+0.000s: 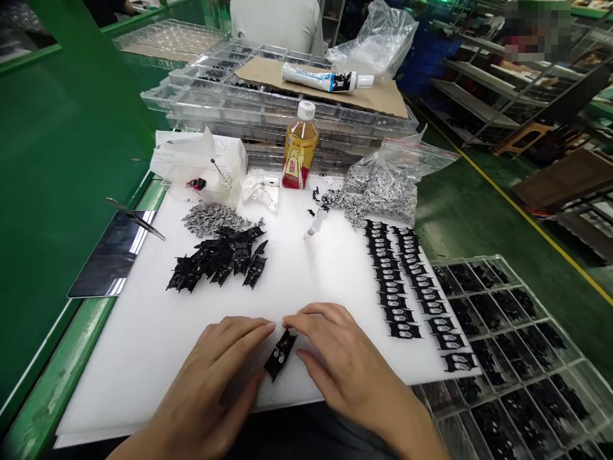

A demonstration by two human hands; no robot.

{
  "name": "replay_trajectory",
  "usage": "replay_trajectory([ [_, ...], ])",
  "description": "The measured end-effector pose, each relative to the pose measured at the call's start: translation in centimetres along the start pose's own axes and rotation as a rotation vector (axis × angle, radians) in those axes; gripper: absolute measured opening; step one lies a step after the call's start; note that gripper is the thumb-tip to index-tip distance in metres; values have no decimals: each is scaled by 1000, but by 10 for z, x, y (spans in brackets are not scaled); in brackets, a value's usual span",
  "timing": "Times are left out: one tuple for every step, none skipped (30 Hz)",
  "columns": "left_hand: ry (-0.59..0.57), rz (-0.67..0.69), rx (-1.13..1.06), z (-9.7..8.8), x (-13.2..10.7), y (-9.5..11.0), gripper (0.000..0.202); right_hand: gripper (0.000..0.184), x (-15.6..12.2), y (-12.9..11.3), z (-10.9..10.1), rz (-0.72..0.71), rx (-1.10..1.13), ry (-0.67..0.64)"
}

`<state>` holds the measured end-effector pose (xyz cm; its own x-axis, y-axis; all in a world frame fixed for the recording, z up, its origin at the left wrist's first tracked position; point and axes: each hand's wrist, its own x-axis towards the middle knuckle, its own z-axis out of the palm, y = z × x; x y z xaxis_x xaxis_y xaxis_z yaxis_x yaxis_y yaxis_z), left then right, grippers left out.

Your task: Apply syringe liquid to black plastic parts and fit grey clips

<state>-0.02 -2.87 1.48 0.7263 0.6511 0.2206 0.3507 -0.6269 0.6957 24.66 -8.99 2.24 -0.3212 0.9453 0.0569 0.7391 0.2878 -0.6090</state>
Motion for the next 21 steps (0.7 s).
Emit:
replay_trajectory([
  [18, 7, -22, -1, -1, -1, 51, 47, 1, 1, -1, -31, -11, 11],
  [37, 22, -41, -2, -2, -2, 45, 43, 2, 3, -1, -59, -21, 24],
  [55, 37, -53, -2, -2, -3, 37, 40, 1, 4, -2, -80, -28, 38],
  [71, 52, -57, -1, -3, -4, 30, 38, 1, 6, -2, -90, -30, 52],
  [86, 66, -53, 0, -4, -4, 25, 36, 0, 8, -2, -89, -28, 65],
  [104, 79, -42, 2, -4, -5, 24, 34, -1, 9, -2, -86, -25, 77],
  [124, 90, -24, 4, -5, -6, 25, 33, -2, 11, -2, -84, -21, 82],
  [140, 102, -2, 6, -5, -7, 27, 32, -2, 12, -1, -86, -18, 86],
  [154, 110, 20, 7, -5, -8, 30, 32, -2, 13, 0, -93, -13, 89],
  [167, 112, 39, 9, -5, -9, 32, 32, -2, 13, 0, -103, -9, 93],
  [178, 109, 56, 10, -5, -10, 34, 31, -2, 14, 1, -112, -4, 100],
  [184, 101, 69, 11, -5, -10, 35, 31, -2, 14, 2, -119, 0, 109],
  [188, 93, 76, 11, -5, -11, 36, 30, -2, 15, 2, -123, 3, 120],
  [189, 85, 79, 11, -4, -11, 36, 30, -1, 15, 2, -127, 7, 130],
  [192, 80, 81, 11, -4, -11, 36, 29, -1, 16, 3, -129, 12, 140],
  [194, 78, 84, 11, -3, -11, 35, 28, -1, 16, 3, -130, 17, 149],
  [197, 74, 88, 11, -2, -10, 35, 28, -1, 17, 3, -132, 24, 156],
  [198, 69, 93, 11, -2, -10, 34, 28, -1, 18, 4, -134, 32, 162],
  [200, 64, 101, 11, -1, -10, 34, 29, 0, 19, 4, -135, 39, 167],
  [202, 58, 110, 10, 0, -10, 34, 29, 1, 19, 5, -134, 48, 172],
  [202, 55, 116, 10, 0, -10, 34, 28, 2, 18, 6, -132, 55, 176],
])
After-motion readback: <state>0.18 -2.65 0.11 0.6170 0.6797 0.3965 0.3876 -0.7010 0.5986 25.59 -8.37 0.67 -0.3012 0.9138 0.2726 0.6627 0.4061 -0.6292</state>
